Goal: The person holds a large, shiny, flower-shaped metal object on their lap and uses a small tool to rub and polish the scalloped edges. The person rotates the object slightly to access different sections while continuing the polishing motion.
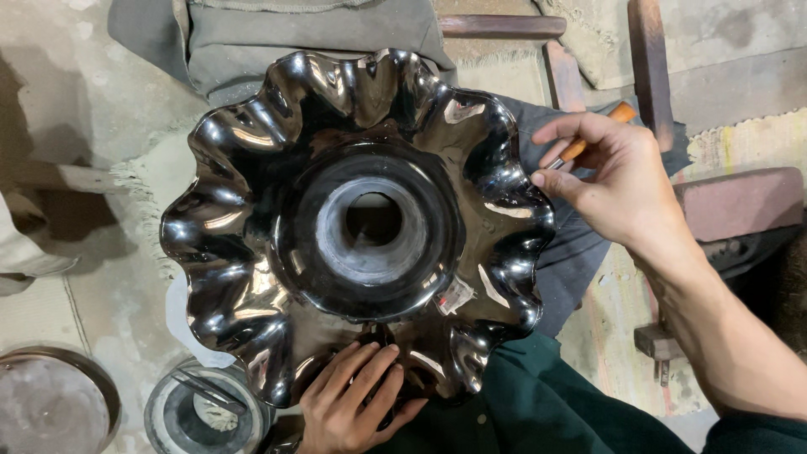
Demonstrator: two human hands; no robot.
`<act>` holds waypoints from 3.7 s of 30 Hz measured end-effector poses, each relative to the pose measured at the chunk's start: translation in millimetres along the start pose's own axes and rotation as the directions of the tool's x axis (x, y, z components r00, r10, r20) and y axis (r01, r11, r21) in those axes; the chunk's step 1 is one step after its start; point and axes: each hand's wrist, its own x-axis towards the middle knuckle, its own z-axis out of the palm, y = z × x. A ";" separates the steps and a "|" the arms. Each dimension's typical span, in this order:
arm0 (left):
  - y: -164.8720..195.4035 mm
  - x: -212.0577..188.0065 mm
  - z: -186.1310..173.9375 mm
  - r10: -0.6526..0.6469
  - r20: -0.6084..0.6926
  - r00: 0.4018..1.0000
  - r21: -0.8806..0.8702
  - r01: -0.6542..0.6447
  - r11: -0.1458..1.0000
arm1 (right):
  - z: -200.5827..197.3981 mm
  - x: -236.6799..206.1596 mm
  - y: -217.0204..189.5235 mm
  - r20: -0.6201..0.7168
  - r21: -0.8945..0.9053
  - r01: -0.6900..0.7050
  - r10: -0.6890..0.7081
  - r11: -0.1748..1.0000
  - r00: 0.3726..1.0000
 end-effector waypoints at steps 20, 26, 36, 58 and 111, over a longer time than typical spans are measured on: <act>12.4 4.1 0.8 -0.029 -0.045 0.999 0.003 0.029 1.000 | -2.2 -44.7 -4.1 -0.113 0.081 0.044 -0.035 0.996 0.993; 18.7 2.4 -2.5 -0.035 -0.063 0.997 -0.013 0.035 0.999 | 7.0 -66.0 3.1 -0.217 0.147 0.139 -0.105 0.979 0.970; 33.1 -1.8 4.4 -0.003 -0.129 0.992 0.008 0.004 1.000 | 23.3 -93.9 41.6 -0.418 0.089 0.347 -0.281 0.934 0.864; 24.9 57.6 -52.8 -0.184 0.542 0.820 0.190 0.094 0.977 | -8.8 -21.6 41.8 -0.272 0.235 0.391 -0.326 0.890 0.905; 5.1 55.0 -44.5 -0.187 0.371 0.910 -0.020 0.209 0.978 | 41.0 -41.6 87.8 -0.579 0.150 0.564 -0.390 0.812 0.716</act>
